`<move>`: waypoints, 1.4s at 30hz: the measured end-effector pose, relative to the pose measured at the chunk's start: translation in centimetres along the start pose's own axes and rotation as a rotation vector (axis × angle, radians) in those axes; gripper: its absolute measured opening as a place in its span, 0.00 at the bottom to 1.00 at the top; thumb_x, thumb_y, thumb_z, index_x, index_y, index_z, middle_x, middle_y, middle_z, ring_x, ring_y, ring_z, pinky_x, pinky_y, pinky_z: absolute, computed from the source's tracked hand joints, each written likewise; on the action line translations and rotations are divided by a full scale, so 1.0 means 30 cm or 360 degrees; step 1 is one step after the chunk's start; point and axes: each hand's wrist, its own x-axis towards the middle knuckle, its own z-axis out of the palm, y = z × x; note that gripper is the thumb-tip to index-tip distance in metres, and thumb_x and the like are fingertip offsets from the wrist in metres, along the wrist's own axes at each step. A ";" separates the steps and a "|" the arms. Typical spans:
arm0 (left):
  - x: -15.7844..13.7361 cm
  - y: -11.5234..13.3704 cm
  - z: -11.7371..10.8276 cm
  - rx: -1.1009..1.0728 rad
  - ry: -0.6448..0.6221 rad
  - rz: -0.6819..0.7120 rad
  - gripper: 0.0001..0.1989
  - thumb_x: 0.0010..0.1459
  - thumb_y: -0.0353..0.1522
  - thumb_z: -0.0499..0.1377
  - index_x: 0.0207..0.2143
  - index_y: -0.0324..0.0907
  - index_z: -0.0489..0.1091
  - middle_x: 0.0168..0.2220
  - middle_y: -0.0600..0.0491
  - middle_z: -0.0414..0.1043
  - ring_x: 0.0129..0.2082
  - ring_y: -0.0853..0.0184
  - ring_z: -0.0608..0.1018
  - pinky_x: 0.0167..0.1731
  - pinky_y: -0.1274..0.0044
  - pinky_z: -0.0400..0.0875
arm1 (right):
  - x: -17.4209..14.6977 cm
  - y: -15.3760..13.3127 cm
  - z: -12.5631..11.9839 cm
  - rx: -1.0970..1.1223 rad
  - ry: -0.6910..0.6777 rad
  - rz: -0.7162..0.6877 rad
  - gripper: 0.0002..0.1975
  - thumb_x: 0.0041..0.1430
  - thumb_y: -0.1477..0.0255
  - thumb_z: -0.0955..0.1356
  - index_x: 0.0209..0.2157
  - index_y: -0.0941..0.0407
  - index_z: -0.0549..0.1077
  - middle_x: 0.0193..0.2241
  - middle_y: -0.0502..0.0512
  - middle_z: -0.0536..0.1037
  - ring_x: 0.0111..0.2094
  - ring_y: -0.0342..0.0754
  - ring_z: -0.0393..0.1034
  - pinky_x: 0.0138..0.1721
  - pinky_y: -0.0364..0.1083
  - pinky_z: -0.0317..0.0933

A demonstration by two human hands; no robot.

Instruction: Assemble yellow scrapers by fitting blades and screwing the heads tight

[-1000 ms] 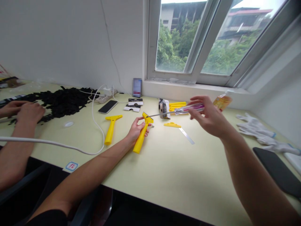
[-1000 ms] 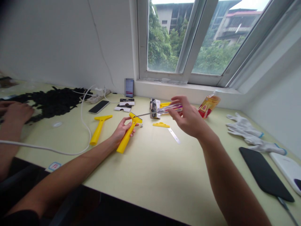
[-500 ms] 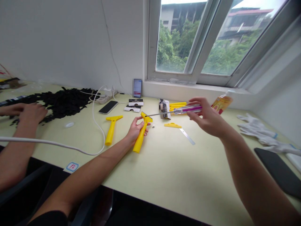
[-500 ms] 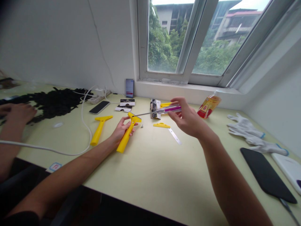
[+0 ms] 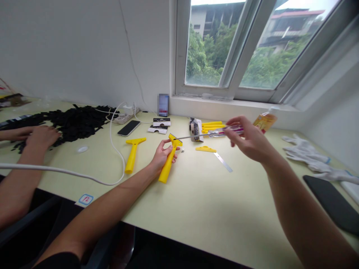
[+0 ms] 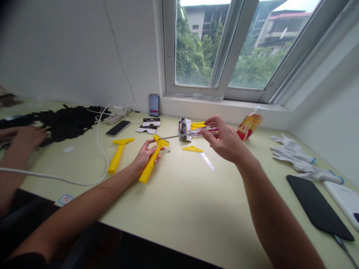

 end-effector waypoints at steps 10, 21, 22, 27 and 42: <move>-0.008 0.004 0.008 0.0028 -0.0082 0.0064 0.22 0.55 0.36 0.64 0.49 0.45 0.60 0.38 0.47 0.76 0.21 0.70 0.75 0.16 0.81 0.67 | 0.015 0.029 0.014 0.0417 0.0202 0.0252 0.17 0.59 0.52 0.65 0.31 0.53 0.68 0.13 0.44 0.67 0.12 0.41 0.58 0.15 0.41 0.52; 0.002 0.038 0.001 -0.0102 0.0118 0.0072 0.25 0.56 0.33 0.63 0.54 0.47 0.60 0.38 0.48 0.76 0.21 0.72 0.74 0.18 0.82 0.66 | 0.039 0.049 0.018 0.0804 0.0169 0.0461 0.17 0.55 0.56 0.70 0.29 0.57 0.74 0.12 0.47 0.69 0.11 0.40 0.59 0.12 0.41 0.52; 0.007 0.042 -0.004 -0.0115 0.0154 0.0092 0.26 0.56 0.33 0.63 0.55 0.48 0.59 0.38 0.48 0.76 0.21 0.73 0.74 0.18 0.82 0.66 | 0.046 0.073 0.004 0.0845 0.0215 0.0476 0.16 0.54 0.58 0.71 0.31 0.58 0.76 0.14 0.48 0.70 0.12 0.40 0.60 0.12 0.41 0.54; 0.017 0.041 -0.018 -0.0090 0.0240 0.0149 0.28 0.56 0.32 0.63 0.58 0.48 0.60 0.40 0.48 0.75 0.20 0.74 0.73 0.18 0.82 0.66 | 0.047 0.275 -0.108 0.0850 0.0002 0.0688 0.12 0.52 0.65 0.73 0.35 0.58 0.79 0.24 0.60 0.79 0.21 0.46 0.72 0.19 0.42 0.65; -0.008 0.023 0.009 0.0114 0.0190 0.0271 0.23 0.51 0.32 0.65 0.50 0.44 0.68 0.37 0.53 0.68 0.23 0.74 0.73 0.17 0.81 0.68 | -0.018 0.612 -0.073 0.0018 -0.0788 0.0495 0.23 0.43 0.59 0.72 0.42 0.54 0.79 0.38 0.58 0.81 0.38 0.58 0.75 0.41 0.54 0.69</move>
